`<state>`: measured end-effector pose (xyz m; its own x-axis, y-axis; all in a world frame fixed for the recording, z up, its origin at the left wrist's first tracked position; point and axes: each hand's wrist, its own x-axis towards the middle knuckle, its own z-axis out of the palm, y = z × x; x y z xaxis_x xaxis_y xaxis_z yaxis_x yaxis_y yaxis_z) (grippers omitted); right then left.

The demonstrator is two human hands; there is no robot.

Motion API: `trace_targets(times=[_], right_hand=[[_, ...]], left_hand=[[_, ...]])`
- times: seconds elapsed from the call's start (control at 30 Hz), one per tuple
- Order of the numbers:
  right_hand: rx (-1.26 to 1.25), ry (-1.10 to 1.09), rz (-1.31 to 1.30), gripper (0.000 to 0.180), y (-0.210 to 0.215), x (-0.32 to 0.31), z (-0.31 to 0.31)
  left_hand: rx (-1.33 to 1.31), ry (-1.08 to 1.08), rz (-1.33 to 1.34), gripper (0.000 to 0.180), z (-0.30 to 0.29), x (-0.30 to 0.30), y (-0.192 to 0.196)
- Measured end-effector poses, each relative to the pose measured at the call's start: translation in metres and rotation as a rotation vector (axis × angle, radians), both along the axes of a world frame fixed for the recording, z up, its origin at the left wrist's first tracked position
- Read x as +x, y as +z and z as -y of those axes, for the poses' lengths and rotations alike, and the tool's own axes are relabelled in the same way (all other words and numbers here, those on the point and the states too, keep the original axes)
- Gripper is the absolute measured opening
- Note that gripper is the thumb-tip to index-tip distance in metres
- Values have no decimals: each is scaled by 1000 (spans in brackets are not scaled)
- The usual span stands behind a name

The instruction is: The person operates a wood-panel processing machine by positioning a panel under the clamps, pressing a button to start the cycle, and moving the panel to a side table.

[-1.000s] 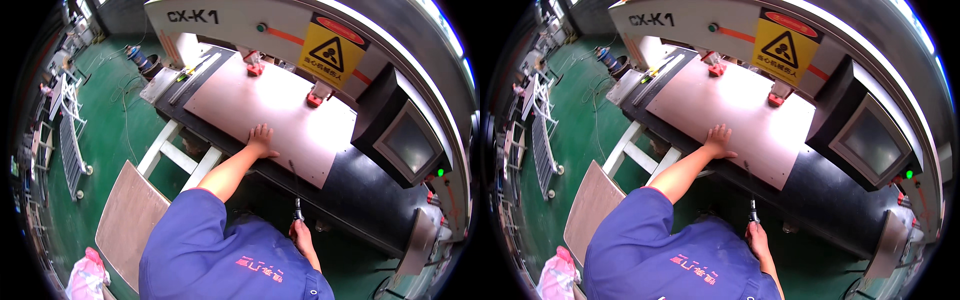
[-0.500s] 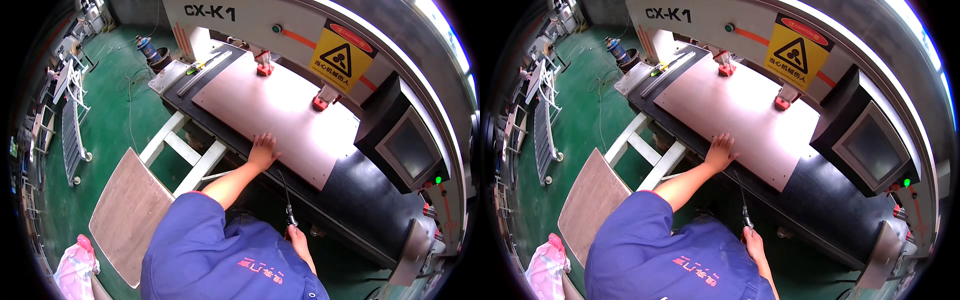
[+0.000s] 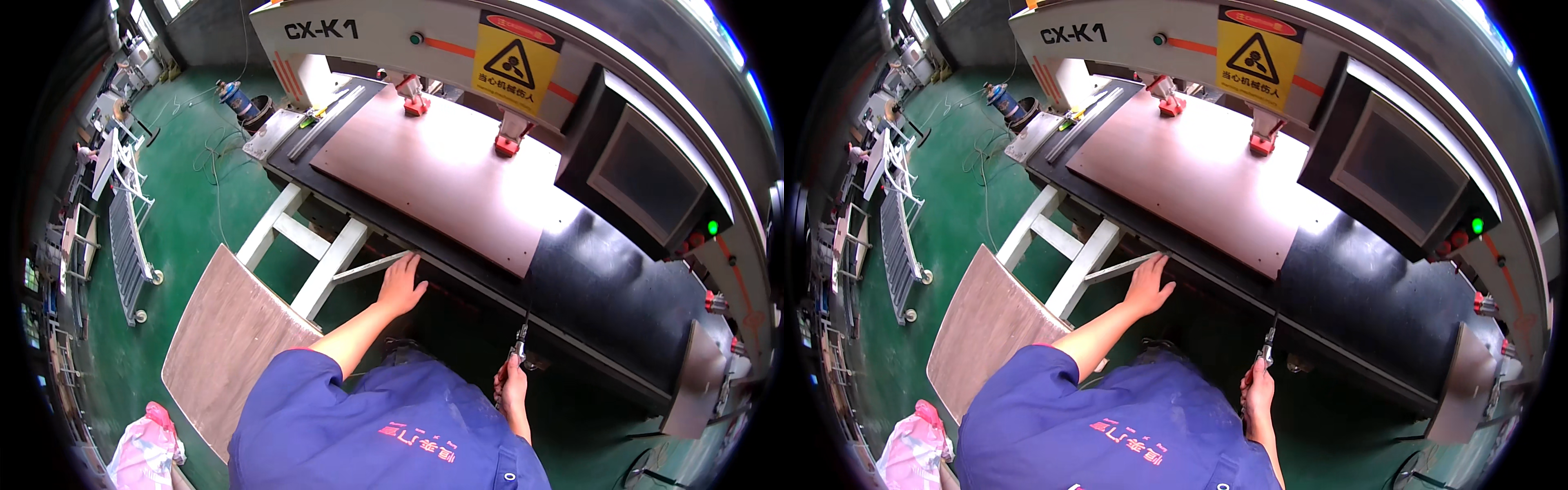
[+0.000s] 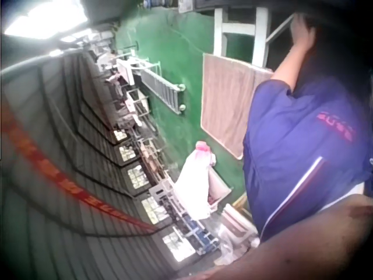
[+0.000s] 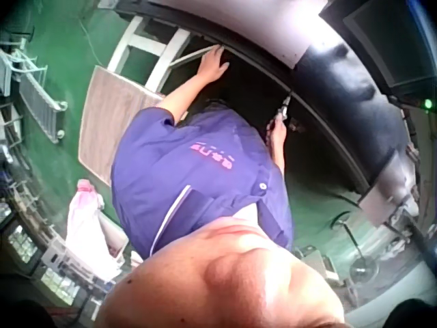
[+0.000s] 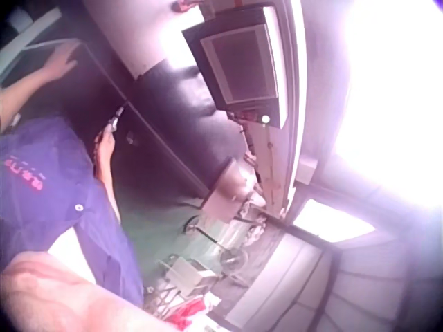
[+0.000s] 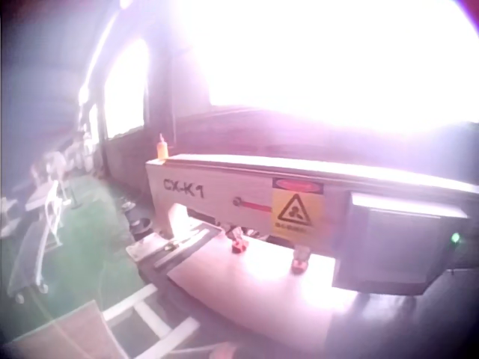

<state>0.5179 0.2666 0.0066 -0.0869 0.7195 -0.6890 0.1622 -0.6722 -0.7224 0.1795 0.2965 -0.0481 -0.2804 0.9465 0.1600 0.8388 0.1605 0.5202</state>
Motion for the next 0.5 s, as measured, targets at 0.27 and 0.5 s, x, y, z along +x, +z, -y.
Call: trace_targets(times=[0.27, 0.5], right_hand=[[-10, -15, -80, 51, -4, 27, 44], [38, -28, -97, 52, -16, 62, 84]], left_hand=[[-132, 143, -133, 65, 76, -19, 24], [-306, 251, -164, 55, 182, -42, 32]])
